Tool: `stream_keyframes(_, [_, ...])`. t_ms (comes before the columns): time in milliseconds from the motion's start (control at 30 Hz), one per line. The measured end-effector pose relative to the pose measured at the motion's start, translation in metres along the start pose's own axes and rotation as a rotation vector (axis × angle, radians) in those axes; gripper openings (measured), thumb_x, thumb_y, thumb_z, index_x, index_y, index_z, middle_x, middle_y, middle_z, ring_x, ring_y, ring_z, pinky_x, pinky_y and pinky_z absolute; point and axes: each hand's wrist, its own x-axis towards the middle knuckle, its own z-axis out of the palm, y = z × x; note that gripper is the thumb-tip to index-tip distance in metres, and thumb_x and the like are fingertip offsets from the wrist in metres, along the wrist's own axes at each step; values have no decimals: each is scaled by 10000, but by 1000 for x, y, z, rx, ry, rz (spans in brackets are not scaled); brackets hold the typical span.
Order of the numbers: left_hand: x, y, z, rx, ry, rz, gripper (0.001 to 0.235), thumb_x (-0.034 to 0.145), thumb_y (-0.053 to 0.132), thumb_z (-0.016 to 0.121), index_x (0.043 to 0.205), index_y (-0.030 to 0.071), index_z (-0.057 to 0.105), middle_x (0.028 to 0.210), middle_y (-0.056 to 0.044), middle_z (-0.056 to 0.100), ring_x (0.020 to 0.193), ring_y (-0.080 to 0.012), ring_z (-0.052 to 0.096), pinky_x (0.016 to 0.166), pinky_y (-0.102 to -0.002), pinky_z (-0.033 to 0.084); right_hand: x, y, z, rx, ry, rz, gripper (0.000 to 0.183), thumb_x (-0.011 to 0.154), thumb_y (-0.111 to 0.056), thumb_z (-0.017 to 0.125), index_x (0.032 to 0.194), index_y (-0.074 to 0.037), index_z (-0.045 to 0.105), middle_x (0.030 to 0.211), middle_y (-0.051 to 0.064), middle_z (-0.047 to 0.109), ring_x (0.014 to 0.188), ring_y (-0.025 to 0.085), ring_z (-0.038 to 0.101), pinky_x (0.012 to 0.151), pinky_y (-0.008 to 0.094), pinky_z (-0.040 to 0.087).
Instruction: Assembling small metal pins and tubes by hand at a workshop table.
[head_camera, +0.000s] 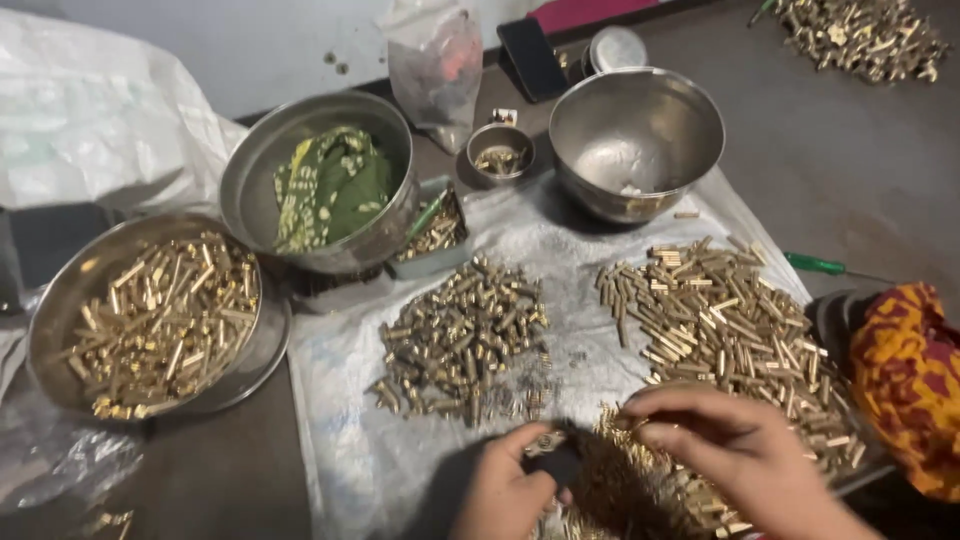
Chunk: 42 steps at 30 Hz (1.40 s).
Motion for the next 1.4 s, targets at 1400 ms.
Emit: stream_keyframes(1400, [-7, -24, -8, -277, -388, -216, 265, 1008, 301, 724, 921, 51, 714, 734, 29, 657, 604, -41, 593, 528, -175, 425, 1, 20, 50, 221, -382, -408, 122, 868, -25, 803, 982, -24, 758, 1114, 124, 750, 1076, 252, 713, 953, 380, 554])
